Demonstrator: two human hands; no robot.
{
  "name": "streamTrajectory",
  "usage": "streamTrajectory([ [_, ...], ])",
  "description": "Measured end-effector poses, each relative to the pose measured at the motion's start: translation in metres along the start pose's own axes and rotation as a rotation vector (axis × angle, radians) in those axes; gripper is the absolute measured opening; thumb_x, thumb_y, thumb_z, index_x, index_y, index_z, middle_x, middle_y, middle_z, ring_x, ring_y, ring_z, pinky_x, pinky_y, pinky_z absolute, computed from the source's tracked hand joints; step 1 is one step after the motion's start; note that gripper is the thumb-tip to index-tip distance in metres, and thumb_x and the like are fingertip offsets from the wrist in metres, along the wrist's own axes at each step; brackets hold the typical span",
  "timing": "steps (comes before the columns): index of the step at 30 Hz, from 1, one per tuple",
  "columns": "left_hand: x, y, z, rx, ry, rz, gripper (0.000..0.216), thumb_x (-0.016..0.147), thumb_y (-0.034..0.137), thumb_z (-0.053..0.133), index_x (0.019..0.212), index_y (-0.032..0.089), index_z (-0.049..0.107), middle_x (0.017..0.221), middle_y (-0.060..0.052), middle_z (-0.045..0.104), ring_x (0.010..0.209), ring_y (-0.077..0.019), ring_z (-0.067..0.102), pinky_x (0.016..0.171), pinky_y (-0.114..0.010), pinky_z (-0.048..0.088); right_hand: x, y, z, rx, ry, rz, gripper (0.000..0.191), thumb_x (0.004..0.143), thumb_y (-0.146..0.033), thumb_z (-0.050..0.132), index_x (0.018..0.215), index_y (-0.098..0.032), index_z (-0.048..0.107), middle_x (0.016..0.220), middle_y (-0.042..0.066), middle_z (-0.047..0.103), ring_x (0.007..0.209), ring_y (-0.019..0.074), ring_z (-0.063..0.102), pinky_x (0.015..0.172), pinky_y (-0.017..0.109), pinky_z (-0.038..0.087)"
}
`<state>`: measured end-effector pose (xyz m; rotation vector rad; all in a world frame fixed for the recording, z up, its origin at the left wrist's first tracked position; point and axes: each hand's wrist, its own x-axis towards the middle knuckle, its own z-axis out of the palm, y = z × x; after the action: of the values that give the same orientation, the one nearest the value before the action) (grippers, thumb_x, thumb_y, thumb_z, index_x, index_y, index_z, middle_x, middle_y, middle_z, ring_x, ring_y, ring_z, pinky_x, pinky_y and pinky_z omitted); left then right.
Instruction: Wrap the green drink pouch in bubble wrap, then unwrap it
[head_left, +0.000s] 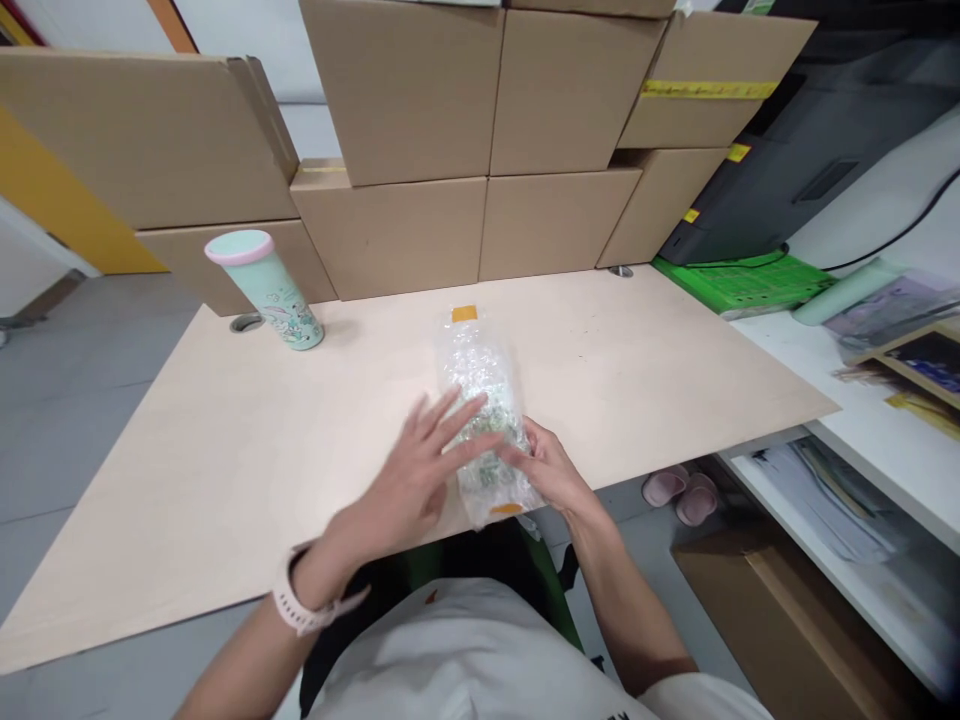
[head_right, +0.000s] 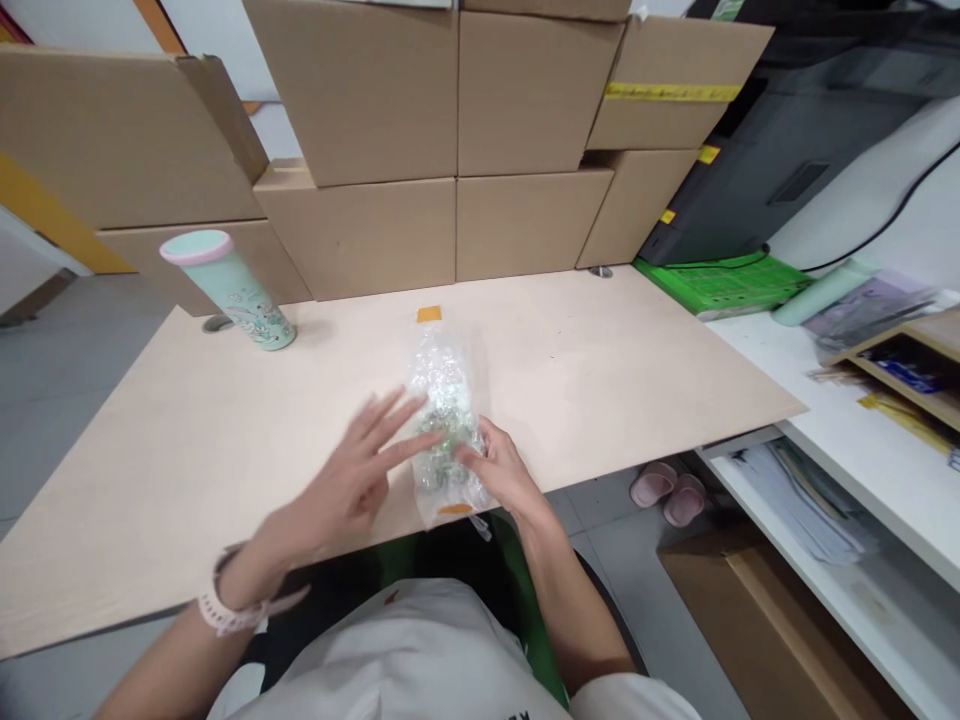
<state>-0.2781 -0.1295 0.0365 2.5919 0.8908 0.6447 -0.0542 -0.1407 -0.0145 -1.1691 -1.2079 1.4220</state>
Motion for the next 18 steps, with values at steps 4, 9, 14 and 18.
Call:
streamTrajectory([
  [4,0.011,-0.029,-0.033,0.325,-0.037,0.03,0.094,0.073,-0.006,0.049,0.156,0.034,0.032,0.166,-0.009,0.027,0.156,-0.0377,0.012,0.116,-0.075,-0.002,-0.023,-0.013,-0.004,0.121,-0.183,0.066,0.052,0.083,-0.043,0.074,0.129,-0.022,0.062,0.113,0.008,0.073,0.099,0.0248,0.071,0.087,0.038,0.057],
  [9,0.027,-0.038,-0.036,-0.104,-0.069,-0.02,0.076,0.078,0.015,0.069,0.149,0.032,0.046,0.16,-0.009,0.04,0.153,-0.0382,0.025,0.119,-0.07,0.006,-0.04,-0.022,-0.01,0.238,-0.173,0.082,0.052,0.078,-0.041,0.081,0.123,-0.02,0.066,0.105,0.008,0.075,0.088,0.0249,0.073,0.08,0.037,0.058],
  [14,0.031,-0.023,-0.017,-1.068,-0.118,-0.169,0.079,0.077,0.034,0.076,0.15,0.029,0.045,0.153,-0.01,0.048,0.139,-0.0348,0.046,0.115,-0.052,0.036,-0.043,-0.018,-0.009,0.27,-0.042,0.011,0.051,0.073,-0.043,0.084,0.116,-0.02,0.068,0.1,0.009,0.076,0.087,0.0263,0.073,0.072,0.034,0.059],
  [18,0.029,-0.007,0.01,-1.526,0.021,-0.312,0.076,0.08,0.049,0.076,0.147,0.028,0.046,0.147,-0.012,0.054,0.131,-0.0353,0.054,0.104,-0.047,0.047,-0.037,-0.017,0.002,0.272,0.109,-0.095,0.045,0.077,-0.041,0.083,0.114,-0.024,0.066,0.099,0.005,0.076,0.084,0.0227,0.073,0.074,0.032,0.059],
])
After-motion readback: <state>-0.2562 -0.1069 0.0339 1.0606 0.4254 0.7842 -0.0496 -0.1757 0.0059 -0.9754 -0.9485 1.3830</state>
